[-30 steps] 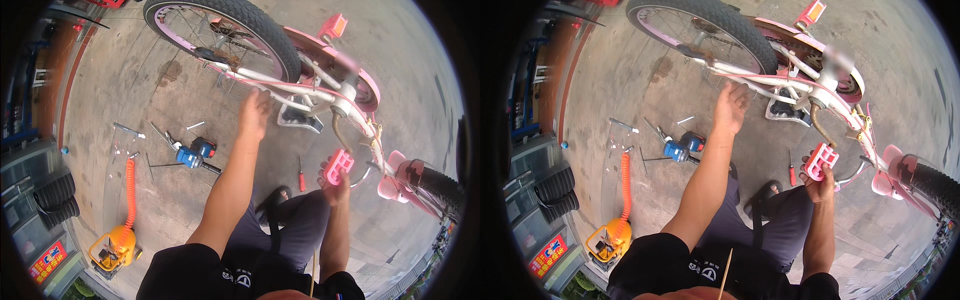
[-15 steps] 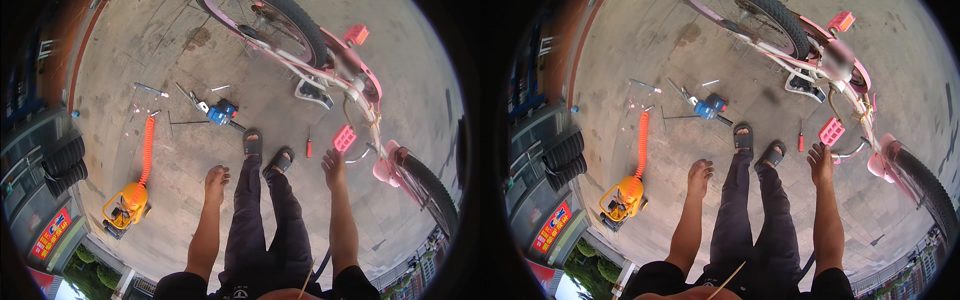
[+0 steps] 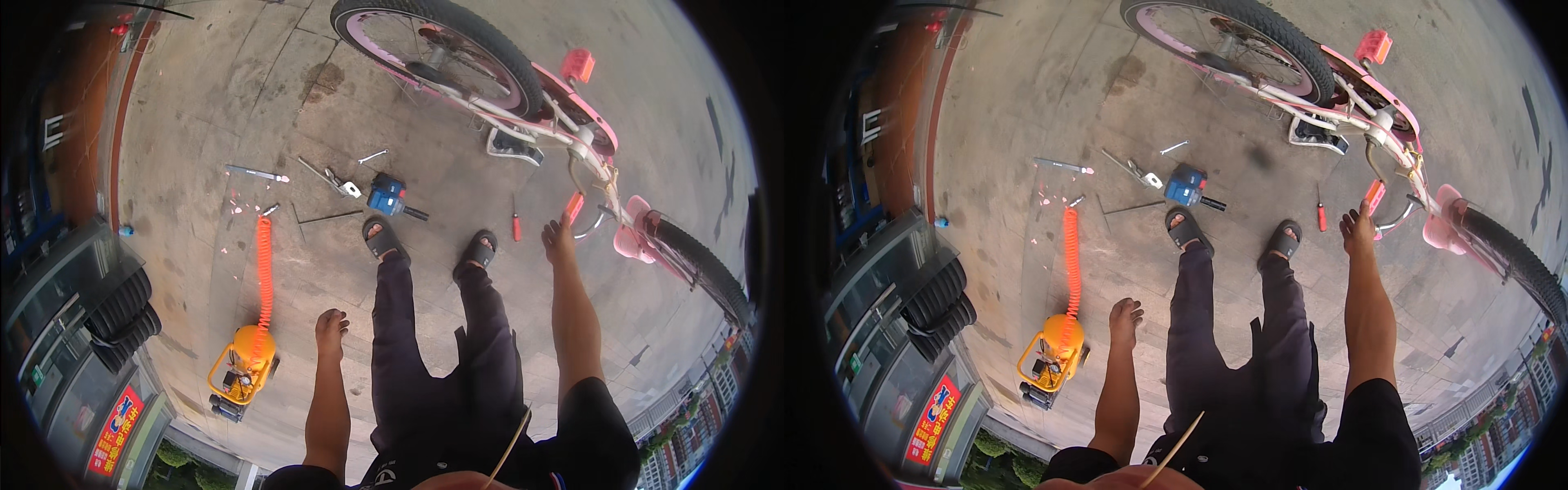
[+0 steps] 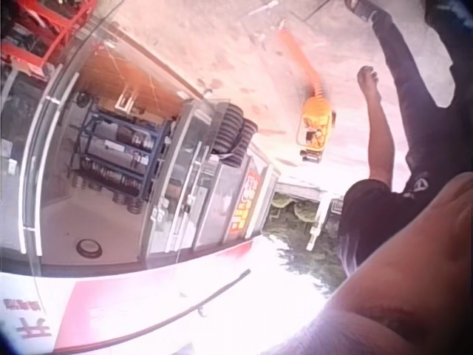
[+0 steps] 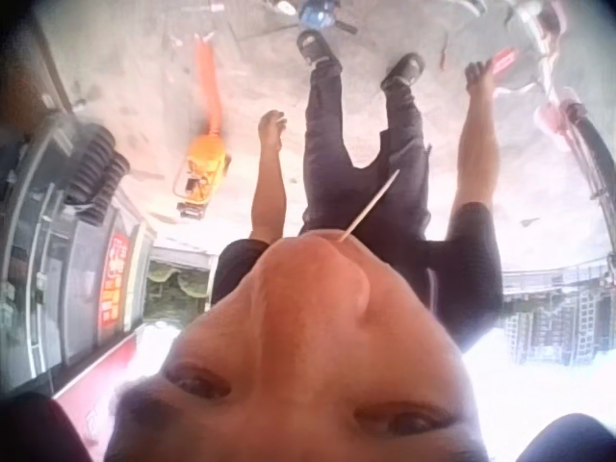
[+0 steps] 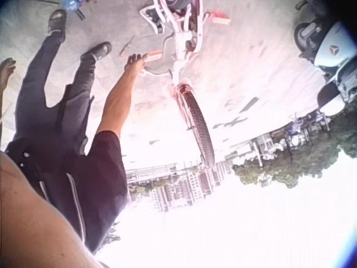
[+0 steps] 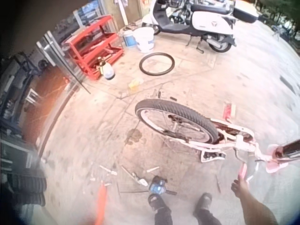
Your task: The person is repairing a pink bicycle. They adjust the rear wheel, attach a pink pedal, and use a screwdriver to tighten components.
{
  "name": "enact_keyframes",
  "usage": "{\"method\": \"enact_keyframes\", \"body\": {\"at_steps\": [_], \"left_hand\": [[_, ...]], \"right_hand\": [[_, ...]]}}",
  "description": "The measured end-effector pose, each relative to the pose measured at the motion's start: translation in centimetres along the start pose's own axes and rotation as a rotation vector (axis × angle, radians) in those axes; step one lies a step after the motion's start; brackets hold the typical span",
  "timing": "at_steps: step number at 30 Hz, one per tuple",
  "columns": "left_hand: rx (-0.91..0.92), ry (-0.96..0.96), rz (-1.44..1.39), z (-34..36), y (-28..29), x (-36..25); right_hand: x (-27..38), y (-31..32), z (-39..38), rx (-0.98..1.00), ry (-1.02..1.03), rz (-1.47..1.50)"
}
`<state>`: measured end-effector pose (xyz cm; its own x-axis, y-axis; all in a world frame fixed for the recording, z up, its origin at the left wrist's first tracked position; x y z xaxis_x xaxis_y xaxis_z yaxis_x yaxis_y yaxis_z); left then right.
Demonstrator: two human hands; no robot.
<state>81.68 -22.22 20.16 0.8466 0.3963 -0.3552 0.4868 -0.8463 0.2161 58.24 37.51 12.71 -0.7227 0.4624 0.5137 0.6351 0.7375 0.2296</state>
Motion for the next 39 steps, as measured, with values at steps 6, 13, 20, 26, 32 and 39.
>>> {"method": "enact_keyframes", "body": {"at_steps": [6, 13, 20, 26, 32, 39], "left_hand": [[0.013, -0.202, 0.177, 3.0, 0.8, -16.0], [0.01, -0.356, 0.293, 0.2, -6.8, -32.8], [0.178, -0.489, 0.539, -0.1, -16.7, -43.8], [0.11, -0.403, 0.367, 3.3, -13.4, -55.0], [0.339, -0.303, 0.588, 19.7, -19.7, -72.9], [0.805, -0.694, 1.299, 26.6, -37.6, -83.4]], "right_hand": [[-1.7, 0.6, -0.5, -0.07, -0.059, 0.176], [-3.8, -1.1, -4.2, 0.032, -0.256, -0.071], [-1.1, -2.9, -6.1, 0.061, -0.137, -0.516], [4.7, -5.7, -7.6, -0.065, -0.144, -0.485], [8.7, -14.7, -20.6, -0.416, -0.115, -0.228], [5.7, -31.8, -33.2, -0.619, -0.069, -0.144]]}}
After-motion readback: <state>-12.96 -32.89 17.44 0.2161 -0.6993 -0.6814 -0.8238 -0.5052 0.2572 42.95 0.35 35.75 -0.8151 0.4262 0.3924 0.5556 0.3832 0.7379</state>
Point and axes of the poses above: each hand's wrist, its own z-axis towards the middle knuckle, its own y-axis out of the back of the hand, x = y × z, the point moved 5 cm from there along z, towards the middle knuckle, and after that the axes turned 2 degrees about x, right-handed, at the moved point
